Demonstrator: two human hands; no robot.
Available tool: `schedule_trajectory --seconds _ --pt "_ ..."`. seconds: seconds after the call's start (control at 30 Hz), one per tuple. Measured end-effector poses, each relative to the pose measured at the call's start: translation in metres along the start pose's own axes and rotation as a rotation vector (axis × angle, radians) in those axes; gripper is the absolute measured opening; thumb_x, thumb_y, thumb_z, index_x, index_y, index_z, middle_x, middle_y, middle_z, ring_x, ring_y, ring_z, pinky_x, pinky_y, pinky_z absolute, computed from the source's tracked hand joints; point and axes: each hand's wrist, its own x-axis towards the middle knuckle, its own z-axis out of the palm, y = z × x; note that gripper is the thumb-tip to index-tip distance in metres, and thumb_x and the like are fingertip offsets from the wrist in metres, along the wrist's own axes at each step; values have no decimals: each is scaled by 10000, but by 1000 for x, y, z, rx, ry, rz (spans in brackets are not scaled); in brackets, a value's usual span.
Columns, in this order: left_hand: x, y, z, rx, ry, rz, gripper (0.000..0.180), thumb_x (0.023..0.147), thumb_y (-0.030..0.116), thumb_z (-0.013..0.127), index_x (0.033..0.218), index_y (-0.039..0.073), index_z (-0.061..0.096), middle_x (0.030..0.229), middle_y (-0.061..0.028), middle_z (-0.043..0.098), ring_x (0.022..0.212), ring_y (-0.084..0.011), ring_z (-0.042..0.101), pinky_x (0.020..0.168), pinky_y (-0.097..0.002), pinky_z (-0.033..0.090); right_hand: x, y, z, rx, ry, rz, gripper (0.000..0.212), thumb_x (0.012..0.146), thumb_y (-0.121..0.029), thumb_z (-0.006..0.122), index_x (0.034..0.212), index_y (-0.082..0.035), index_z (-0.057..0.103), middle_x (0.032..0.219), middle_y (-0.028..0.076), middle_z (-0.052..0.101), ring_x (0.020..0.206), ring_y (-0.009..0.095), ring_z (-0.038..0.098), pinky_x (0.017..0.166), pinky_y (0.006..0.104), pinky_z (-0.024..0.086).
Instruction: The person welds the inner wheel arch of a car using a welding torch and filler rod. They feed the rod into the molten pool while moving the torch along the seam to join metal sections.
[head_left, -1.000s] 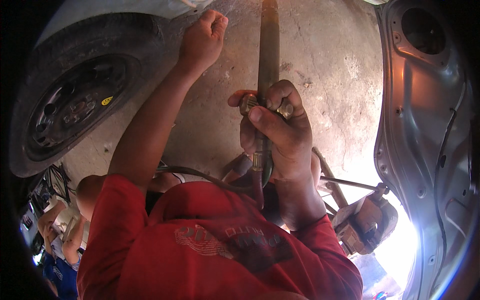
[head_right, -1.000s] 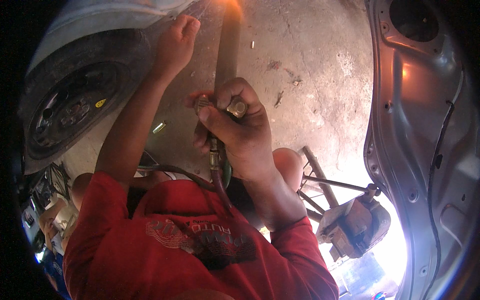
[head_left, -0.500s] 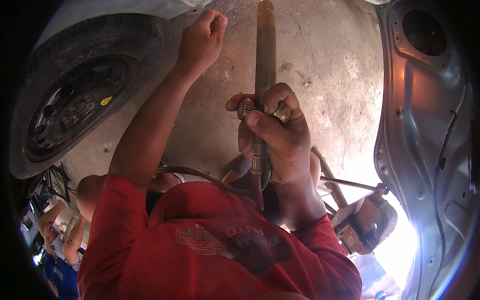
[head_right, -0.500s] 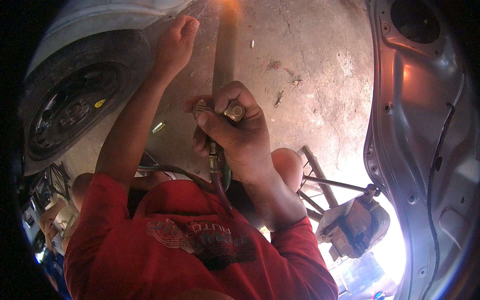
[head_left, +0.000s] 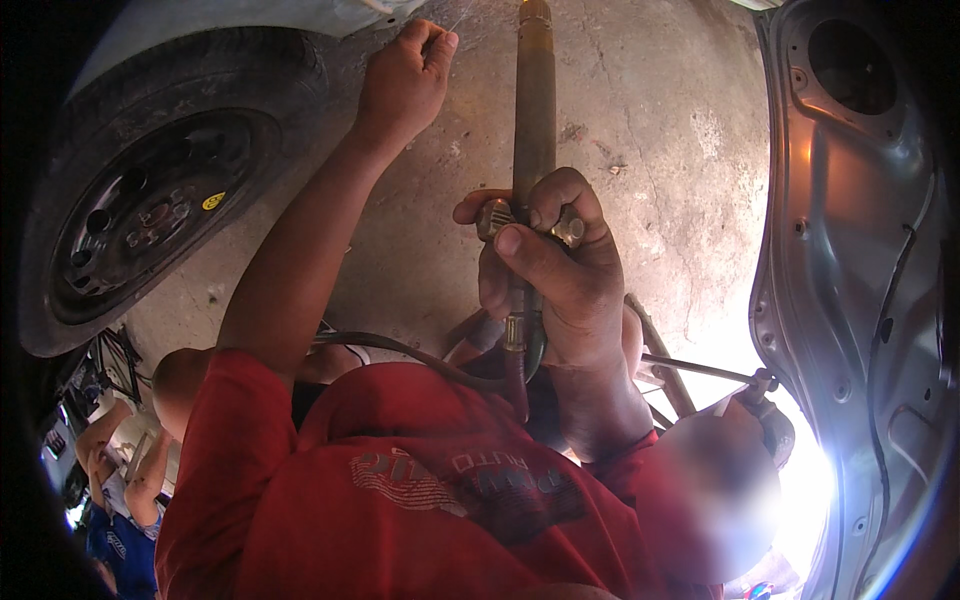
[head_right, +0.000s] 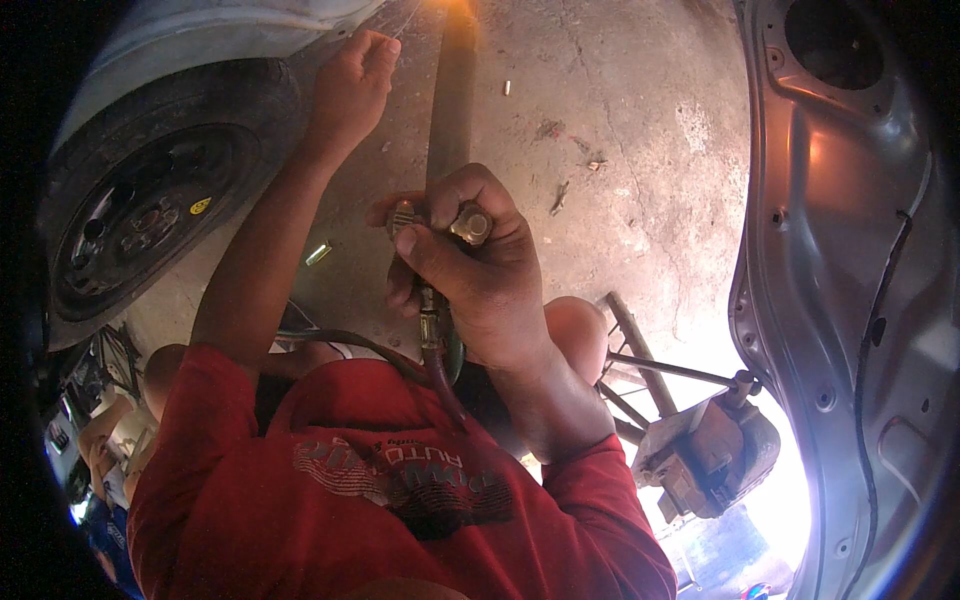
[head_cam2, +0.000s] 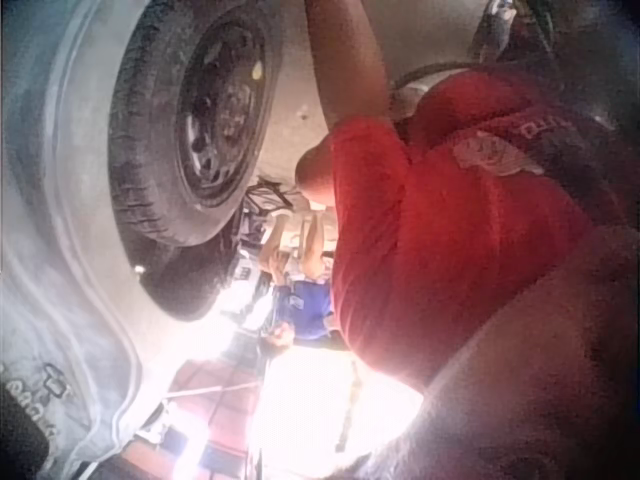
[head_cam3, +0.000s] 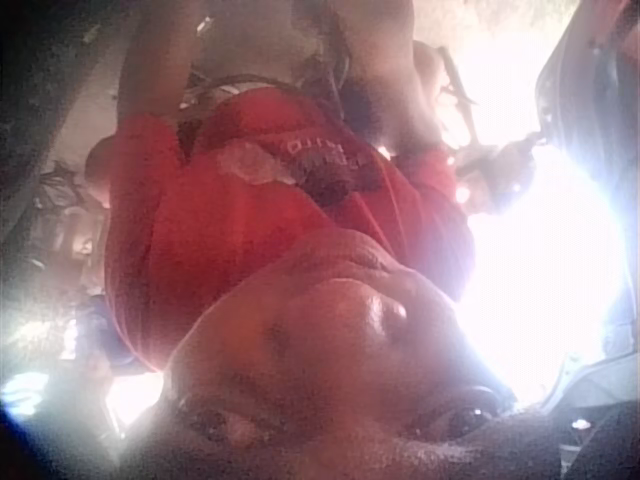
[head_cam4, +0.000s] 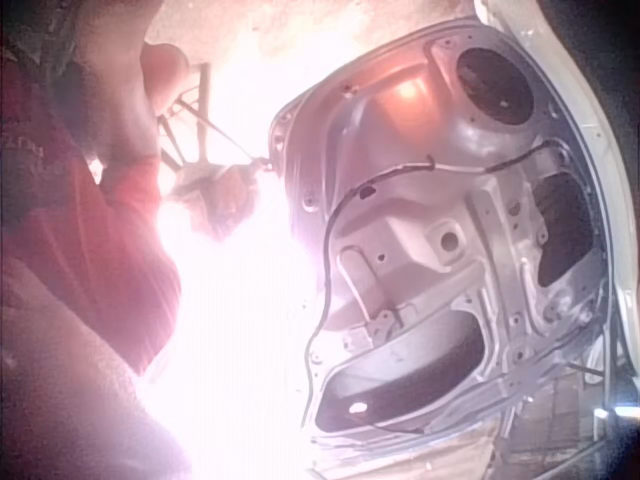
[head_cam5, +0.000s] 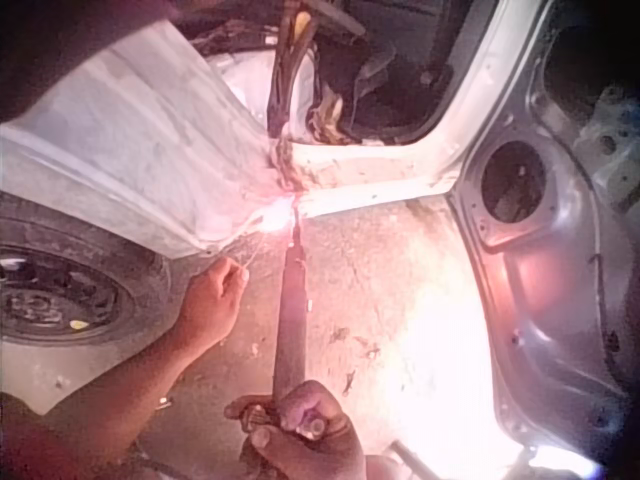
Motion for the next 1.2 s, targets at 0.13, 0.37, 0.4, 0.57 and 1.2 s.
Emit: schedule_trajectory --seconds 0.13,0.37,0.4,0.57,1.2 --pt "0 6 -1 4 -10 -46 293 1054 336 583 1035 52 655 826 -156 731 794 -342 741 706 -433 573 0 -1 1 -1 10 7 221 969 44 616 982 -107 455 1103 222 696 627 136 694 517 236 561" --pt "-2 13 -4 -22 -3 -51 253 1047 293 599 1010 48 647 828 -159 727 792 -360 731 709 -439 566 -1 -2 1 15 32 29 237 965 64 604 982 -109 443 1119 226 697 620 161 697 495 253 546" --pt "-1 13 -4 -21 -9 -48 249 1045 288 602 1006 46 645 829 -161 726 793 -363 728 709 -439 564 -1 -2 1 24 39 35 238 965 66 602 984 -109 441 1122 226 697 619 163 696 494 255 545" --pt "-1 12 -2 -51 -1 -44 253 1043 283 601 993 38 638 828 -172 717 806 -375 722 710 -442 560 0 -2 -1 20 24 19 242 965 68 600 995 -110 439 1126 227 697 619 164 695 498 254 543" --pt "2 12 -1 -76 65 12 225 1039 262 604 988 44 621 793 -186 696 790 -410 706 699 -475 540 0 2 1 34 -1 -17 223 979 28 626 1014 -112 457 1123 239 685 640 152 690 533 241 556"
